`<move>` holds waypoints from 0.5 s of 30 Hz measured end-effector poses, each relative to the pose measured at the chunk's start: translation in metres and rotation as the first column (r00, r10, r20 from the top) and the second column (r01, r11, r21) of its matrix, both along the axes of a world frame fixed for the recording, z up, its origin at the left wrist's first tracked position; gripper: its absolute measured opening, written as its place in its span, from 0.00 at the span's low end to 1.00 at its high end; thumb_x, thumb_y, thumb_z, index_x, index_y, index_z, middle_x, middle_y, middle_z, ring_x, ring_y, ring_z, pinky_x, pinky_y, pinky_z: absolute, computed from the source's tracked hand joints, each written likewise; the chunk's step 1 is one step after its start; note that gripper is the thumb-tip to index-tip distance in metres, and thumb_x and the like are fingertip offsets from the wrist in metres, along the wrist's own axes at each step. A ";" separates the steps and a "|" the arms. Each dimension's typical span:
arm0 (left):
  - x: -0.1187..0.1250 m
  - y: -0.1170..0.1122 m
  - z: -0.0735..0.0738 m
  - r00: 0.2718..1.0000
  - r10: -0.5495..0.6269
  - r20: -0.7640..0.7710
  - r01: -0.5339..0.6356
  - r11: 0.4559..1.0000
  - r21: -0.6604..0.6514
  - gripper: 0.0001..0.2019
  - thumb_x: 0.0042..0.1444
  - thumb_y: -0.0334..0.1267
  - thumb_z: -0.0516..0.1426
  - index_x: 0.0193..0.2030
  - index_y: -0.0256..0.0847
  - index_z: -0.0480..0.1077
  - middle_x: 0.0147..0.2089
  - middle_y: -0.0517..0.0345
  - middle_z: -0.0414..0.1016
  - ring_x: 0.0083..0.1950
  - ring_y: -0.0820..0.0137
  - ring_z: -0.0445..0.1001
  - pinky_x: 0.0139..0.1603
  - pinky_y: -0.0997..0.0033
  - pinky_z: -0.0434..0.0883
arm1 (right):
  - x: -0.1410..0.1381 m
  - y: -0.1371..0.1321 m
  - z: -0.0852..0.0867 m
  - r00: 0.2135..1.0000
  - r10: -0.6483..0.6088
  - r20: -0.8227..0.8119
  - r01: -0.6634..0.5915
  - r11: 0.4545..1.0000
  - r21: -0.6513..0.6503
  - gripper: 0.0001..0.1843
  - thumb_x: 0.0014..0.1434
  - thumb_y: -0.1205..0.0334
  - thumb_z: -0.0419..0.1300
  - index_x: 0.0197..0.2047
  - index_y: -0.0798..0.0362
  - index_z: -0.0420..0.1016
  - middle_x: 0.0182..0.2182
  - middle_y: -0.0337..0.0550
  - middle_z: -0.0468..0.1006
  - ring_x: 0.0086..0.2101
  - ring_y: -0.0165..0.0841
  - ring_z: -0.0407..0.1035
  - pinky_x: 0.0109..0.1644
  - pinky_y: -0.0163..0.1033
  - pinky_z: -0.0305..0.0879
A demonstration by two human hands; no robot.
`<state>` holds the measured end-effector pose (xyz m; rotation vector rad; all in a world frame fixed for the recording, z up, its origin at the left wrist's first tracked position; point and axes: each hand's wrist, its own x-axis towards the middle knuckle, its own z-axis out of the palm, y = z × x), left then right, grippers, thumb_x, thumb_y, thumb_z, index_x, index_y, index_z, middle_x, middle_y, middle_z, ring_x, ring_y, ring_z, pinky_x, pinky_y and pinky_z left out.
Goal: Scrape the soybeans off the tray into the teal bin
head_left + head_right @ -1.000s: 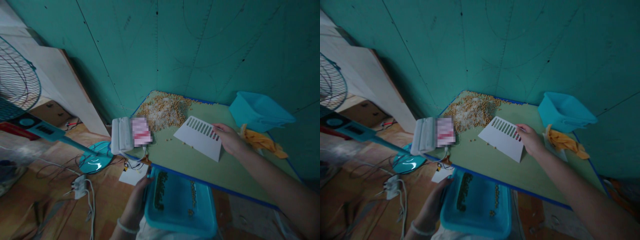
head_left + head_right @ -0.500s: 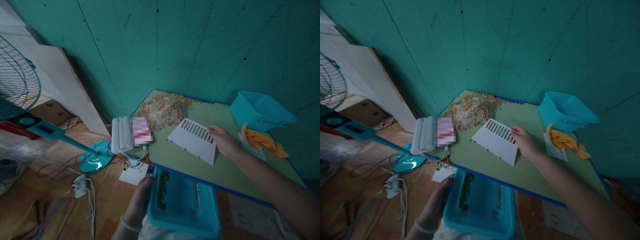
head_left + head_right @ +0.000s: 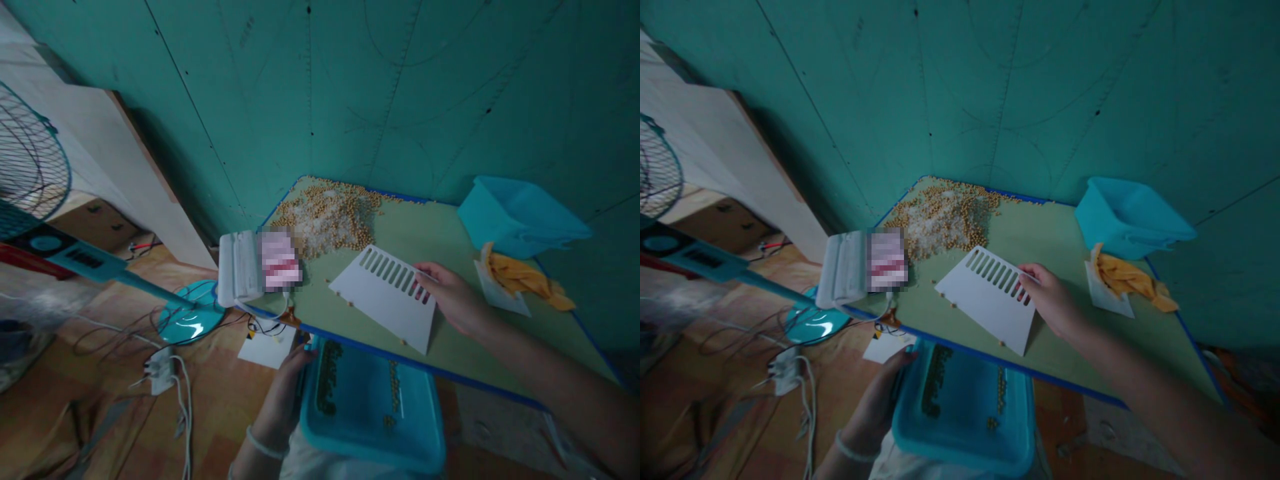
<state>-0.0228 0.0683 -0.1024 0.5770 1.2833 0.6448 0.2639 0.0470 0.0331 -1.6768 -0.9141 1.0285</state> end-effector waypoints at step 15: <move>0.002 0.006 0.003 0.997 0.071 0.024 -0.070 0.997 -0.011 0.17 0.24 0.14 0.59 0.12 0.43 0.66 0.36 0.58 0.79 0.60 0.53 0.54 0.59 0.58 0.53 | -0.010 -0.039 -0.001 0.997 0.042 -0.059 -0.047 0.996 -0.075 0.11 0.53 0.56 0.52 0.40 0.48 0.61 0.33 0.42 0.73 0.30 0.33 0.68 0.32 0.37 0.64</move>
